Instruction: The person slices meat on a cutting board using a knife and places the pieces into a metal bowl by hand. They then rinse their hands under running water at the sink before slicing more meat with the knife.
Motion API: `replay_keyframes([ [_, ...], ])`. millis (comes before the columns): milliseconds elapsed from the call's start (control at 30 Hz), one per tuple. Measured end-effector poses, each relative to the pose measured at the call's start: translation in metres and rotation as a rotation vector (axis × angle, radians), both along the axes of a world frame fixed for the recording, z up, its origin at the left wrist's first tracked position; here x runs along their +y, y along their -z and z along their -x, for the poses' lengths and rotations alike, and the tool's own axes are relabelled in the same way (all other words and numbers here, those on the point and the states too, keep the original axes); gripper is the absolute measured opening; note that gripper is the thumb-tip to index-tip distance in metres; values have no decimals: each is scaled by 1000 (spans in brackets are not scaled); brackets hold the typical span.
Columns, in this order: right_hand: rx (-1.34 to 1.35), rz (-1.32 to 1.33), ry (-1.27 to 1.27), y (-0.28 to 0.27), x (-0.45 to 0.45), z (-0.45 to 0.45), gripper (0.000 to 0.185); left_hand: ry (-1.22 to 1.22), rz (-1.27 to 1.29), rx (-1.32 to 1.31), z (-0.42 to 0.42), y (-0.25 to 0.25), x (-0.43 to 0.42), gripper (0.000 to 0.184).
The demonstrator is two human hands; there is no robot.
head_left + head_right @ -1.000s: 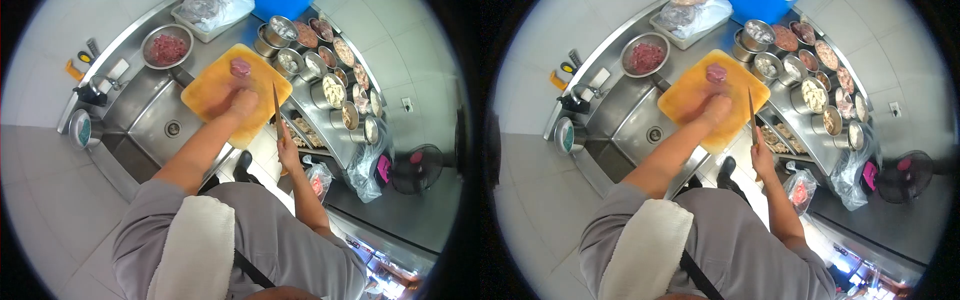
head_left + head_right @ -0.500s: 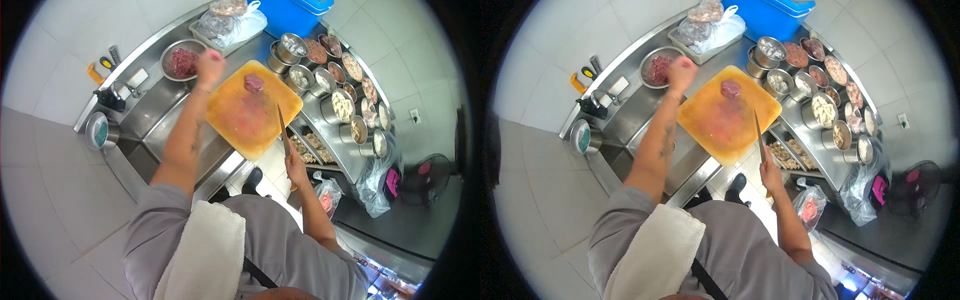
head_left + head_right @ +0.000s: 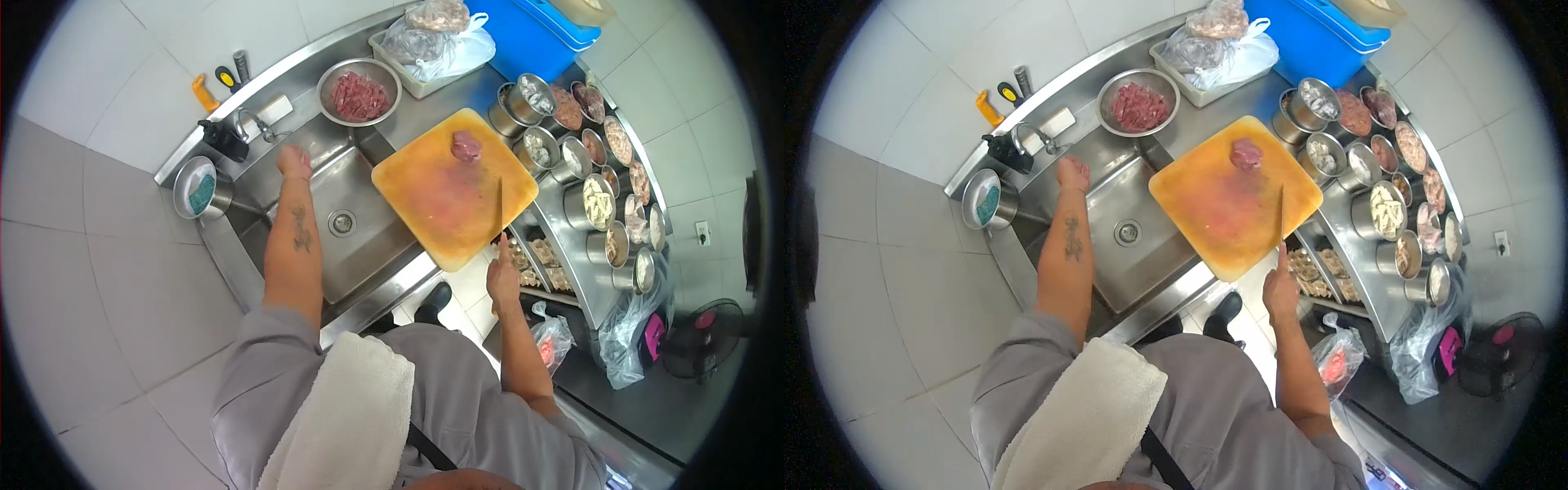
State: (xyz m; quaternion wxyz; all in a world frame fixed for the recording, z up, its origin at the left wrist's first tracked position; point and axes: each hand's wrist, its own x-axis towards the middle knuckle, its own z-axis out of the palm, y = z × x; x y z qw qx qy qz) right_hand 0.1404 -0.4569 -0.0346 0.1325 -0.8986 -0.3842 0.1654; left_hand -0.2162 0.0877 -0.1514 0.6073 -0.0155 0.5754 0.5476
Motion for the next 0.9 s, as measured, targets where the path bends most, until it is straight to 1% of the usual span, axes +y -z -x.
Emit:
replay_keyframes([
  [33,25,55,55,-8,9,11,83,29,-124,-119,15,2,14,16],
  [67,23,68,68,-1,17,19,83,112,-314,-292,28,4,23,14],
  [100,39,123,15,14,22,25,84,210,-484,-473,42,4,32,12],
  [133,52,181,-35,24,23,30,85,240,-446,-506,46,-6,39,13],
  [167,68,103,-99,29,25,43,87,269,-411,-540,47,-22,44,16],
  [200,84,23,-164,31,31,61,88,224,-410,-484,47,-29,41,24],
  [233,114,44,-195,21,42,82,89,98,-375,-453,40,-57,22,27],
  [267,146,60,-231,7,52,95,90,105,-364,-464,37,-78,6,27],
  [300,138,66,-223,-2,52,94,90,94,-371,-418,37,-91,-4,28],
  [333,163,22,-296,-9,53,92,90,83,-379,-370,35,-97,-11,30],
  [367,192,-24,-371,-13,53,91,90,108,-344,-342,40,-85,-7,35],
  [400,192,-24,-371,-10,51,76,90,108,-345,-342,48,-64,-3,35],
  [467,98,-66,-199,-3,45,38,87,129,-225,-245,64,-19,0,38],
  [500,101,-67,-200,-2,52,34,87,128,-225,-241,69,1,-3,38],
  [567,116,30,-105,-2,59,29,85,141,-136,-196,74,30,-14,24],
  [600,113,34,-102,4,62,42,85,143,-132,-200,71,26,-24,24],
  [667,101,-31,-329,27,84,96,90,143,-48,-136,56,10,-51,36],
  [700,176,9,-355,13,92,118,91,141,-43,-140,56,15,-54,36],
  [733,169,11,-358,8,93,114,91,153,-24,-129,57,24,-50,35],
  [800,292,-61,-414,1,86,107,91,165,2,-113,72,49,-41,34],
  [833,241,-110,-302,2,75,95,90,196,-9,-124,83,67,-32,32],
  [867,207,-87,-232,1,61,73,90,222,-20,-136,90,78,-28,34],
  [900,181,-53,-116,-21,46,64,86,214,-17,-139,92,74,-32,34],
])
